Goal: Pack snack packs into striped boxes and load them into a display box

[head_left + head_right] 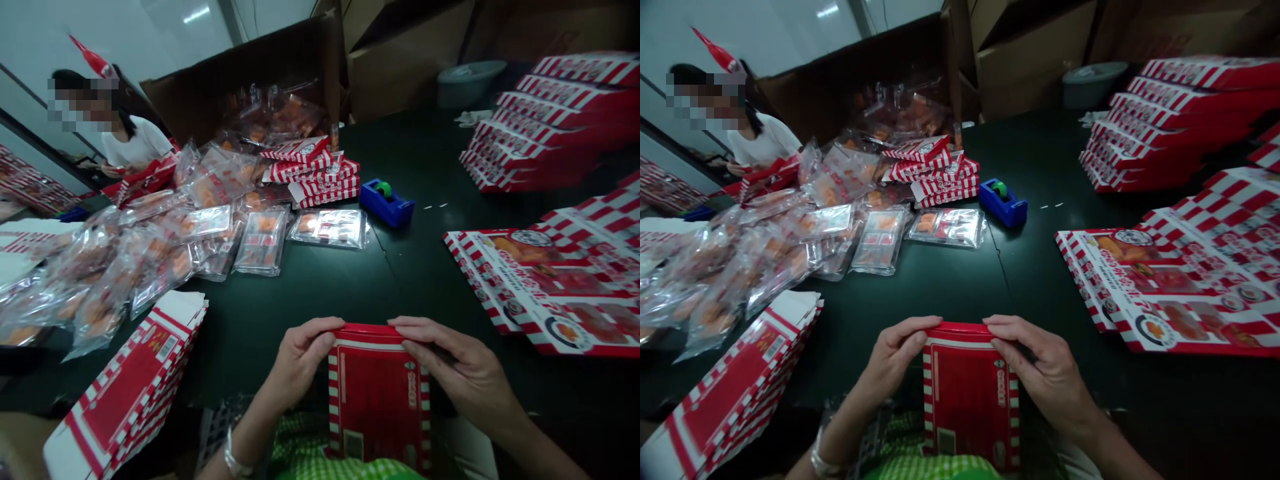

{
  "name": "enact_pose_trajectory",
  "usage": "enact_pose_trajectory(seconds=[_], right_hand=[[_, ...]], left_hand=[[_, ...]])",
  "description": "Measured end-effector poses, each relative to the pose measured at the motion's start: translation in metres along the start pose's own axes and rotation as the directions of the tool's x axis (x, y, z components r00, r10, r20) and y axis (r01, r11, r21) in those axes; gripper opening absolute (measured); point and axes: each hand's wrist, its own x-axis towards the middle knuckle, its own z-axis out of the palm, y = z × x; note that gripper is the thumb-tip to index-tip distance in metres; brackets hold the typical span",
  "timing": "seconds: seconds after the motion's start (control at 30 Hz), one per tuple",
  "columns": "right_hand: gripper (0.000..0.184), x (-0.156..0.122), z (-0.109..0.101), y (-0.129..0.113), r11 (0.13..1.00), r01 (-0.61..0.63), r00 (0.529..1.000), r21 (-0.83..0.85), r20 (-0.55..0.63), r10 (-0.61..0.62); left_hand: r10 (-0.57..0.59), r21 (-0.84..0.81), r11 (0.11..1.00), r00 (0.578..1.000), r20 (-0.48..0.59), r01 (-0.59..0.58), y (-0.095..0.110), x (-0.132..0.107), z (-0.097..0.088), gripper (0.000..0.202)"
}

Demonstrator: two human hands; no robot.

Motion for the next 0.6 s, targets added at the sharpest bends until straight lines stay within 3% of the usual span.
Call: enact_pose_trajectory(seconds=[0.07, 0.13, 0.27, 0.4, 0.47, 0.53, 0.6], right_hand=[[0.011, -0.002, 0.007, 0.004, 0.994, -0.091, 0.996, 0.063, -0.005, 0.091], [0.014, -0.001, 0.014, 0.009, 0.977, -0.176, 0.984, 0.121, 0.007, 0.177], [0.021, 0.007, 0.026, 0.014, 0.936, -0.304, 0.953, 0.176, 0.049, 0.301], [0.027, 0.006, 0.03, 0.013, 0.878, -0.42, 0.907, 0.231, 0.089, 0.411], [0.029, 0.01, 0.025, 0.013, 0.835, -0.484, 0.874, 0.261, 0.191, 0.447], [0.031, 0.029, 0.014, 0.017, 0.813, -0.528, 0.843, 0.246, 0.273, 0.464], [0.035, 0.066, -0.003, 0.024, 0.825, -0.524, 0.851, 0.212, 0.168, 0.497]], left_hand=[[-0.039, 0.005, 0.999, 0.986, -0.161, 0.041, -0.003, -0.004, 0.007, 0.026], [-0.078, 0.049, 0.995, 0.971, -0.225, 0.092, -0.006, -0.006, 0.011, 0.026], [-0.206, -0.038, 0.978, 0.972, -0.113, 0.203, -0.009, 0.004, 0.011, 0.019], [-0.231, -0.136, 0.969, 0.947, -0.224, 0.204, -0.021, 0.013, 0.018, 0.022], [-0.286, -0.194, 0.951, 0.926, -0.248, 0.242, -0.031, 0.013, 0.023, 0.026], [-0.354, -0.28, 0.916, 0.906, -0.23, 0.287, -0.039, 0.014, 0.026, 0.03], [-0.393, -0.349, 0.885, 0.897, -0.201, 0.309, -0.043, 0.015, 0.026, 0.034]])
